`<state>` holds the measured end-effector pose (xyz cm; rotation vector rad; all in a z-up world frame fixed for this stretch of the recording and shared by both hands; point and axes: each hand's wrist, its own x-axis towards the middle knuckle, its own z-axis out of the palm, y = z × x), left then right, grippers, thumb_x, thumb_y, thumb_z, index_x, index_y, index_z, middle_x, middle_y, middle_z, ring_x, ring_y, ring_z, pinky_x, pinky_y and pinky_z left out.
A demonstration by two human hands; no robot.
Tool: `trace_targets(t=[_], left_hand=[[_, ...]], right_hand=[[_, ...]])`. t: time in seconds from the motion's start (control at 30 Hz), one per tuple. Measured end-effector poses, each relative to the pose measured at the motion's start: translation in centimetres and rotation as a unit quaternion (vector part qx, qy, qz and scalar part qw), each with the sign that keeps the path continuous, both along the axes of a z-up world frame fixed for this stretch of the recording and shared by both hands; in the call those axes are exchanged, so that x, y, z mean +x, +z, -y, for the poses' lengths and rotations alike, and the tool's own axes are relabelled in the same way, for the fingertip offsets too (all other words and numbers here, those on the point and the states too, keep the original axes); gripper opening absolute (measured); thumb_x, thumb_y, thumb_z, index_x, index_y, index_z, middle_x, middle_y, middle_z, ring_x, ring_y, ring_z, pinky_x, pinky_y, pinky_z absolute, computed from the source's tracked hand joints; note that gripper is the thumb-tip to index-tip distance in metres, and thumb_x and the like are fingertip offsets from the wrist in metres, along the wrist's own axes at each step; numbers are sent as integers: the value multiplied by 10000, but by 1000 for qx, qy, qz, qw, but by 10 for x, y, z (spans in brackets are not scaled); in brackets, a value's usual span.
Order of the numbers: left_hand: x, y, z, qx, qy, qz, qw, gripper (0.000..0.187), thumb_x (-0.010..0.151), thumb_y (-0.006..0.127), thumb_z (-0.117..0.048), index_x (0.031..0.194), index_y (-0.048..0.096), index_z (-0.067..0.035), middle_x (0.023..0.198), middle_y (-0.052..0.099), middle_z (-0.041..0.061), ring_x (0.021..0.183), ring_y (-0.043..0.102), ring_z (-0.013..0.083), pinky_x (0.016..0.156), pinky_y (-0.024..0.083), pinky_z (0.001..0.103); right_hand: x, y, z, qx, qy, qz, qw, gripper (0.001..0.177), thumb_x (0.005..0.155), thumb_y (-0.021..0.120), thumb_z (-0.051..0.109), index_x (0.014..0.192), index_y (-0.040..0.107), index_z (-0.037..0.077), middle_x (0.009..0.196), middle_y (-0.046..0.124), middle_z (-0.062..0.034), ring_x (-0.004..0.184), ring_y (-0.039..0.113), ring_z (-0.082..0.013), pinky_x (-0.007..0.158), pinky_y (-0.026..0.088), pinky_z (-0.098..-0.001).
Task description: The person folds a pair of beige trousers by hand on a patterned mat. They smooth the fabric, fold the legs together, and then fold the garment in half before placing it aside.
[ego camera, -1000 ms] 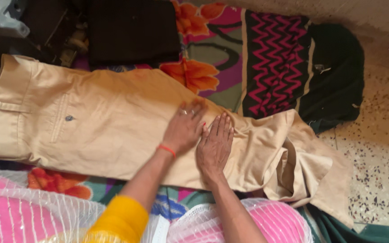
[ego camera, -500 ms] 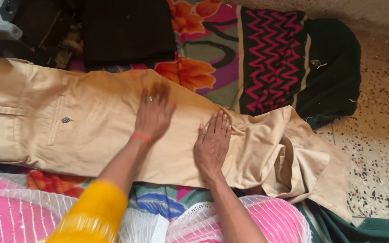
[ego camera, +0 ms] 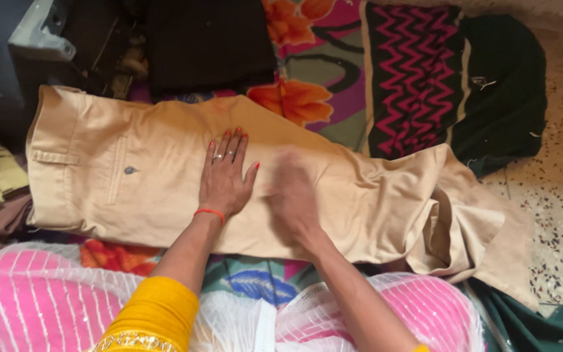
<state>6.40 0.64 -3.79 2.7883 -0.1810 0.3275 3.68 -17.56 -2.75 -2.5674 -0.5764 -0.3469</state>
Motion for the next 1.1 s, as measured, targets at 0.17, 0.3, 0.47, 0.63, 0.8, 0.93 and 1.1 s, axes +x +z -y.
trace_targets(t=[0.17, 0.3, 0.47, 0.63, 0.8, 0.93, 1.1], left_hand=[[2, -1, -3, 14, -4, 10, 1000, 647, 1022, 421, -389, 1571, 365, -51, 1646, 345, 94, 1542, 239, 253, 1265, 120, 459], [-2, -3, -4, -11, -8, 7, 1000, 617, 1050, 402, -385, 1568, 371, -52, 1655, 336, 83, 1545, 239, 253, 1267, 122, 463], [-1, -4, 2, -2, 22, 3, 1000, 629, 1022, 416, -393, 1561, 379, -71, 1646, 342, 91, 1539, 240, 260, 1258, 114, 487], [-16, -6, 68, -38, 36, 67, 996, 613, 993, 438, -384, 1535, 422, -99, 1632, 373, 103, 1523, 269, 310, 1236, 117, 538], [-12, -10, 111, -56, -214, 5, 975, 586, 1023, 460, -371, 1526, 421, -73, 1614, 409, 133, 1525, 311, 305, 1258, 140, 529], [30, -14, 76, -39, -156, 57, 985, 658, 1042, 451, -423, 1575, 394, -41, 1606, 418, 176, 1530, 290, 324, 1267, 141, 512], [69, -10, 30, -10, -79, 20, 997, 731, 1017, 456, -517, 1566, 379, -41, 1615, 380, 182, 1537, 240, 339, 1252, 119, 493]], right_hand=[[16, 0, 0, -22, 100, -32, 994, 717, 1012, 572, 361, 1526, 352, -88, 1624, 351, -251, 1541, 282, -376, 1263, 181, -476], [30, -1, 60, -61, -96, -19, 993, 730, 988, 544, 415, 1532, 380, -43, 1603, 356, -234, 1513, 285, -370, 1247, 188, -476], [34, -2, 106, -124, -108, 5, 986, 686, 1080, 381, 414, 1551, 353, -83, 1642, 317, -258, 1540, 264, -374, 1237, 191, -494], [34, -14, 107, -123, -114, 19, 986, 674, 1089, 368, 408, 1555, 352, -79, 1649, 317, -251, 1550, 266, -368, 1249, 201, -488], [35, -14, 110, -121, -114, 14, 986, 666, 1079, 376, 397, 1551, 358, -73, 1648, 312, -246, 1548, 261, -360, 1244, 198, -492], [35, -17, 111, -112, -118, -1, 987, 660, 1073, 372, 395, 1557, 362, -53, 1654, 310, -226, 1551, 253, -350, 1247, 192, -488], [38, -18, 112, -119, -124, -8, 985, 659, 1068, 373, 406, 1555, 368, -38, 1655, 313, -209, 1550, 252, -340, 1245, 188, -485]])
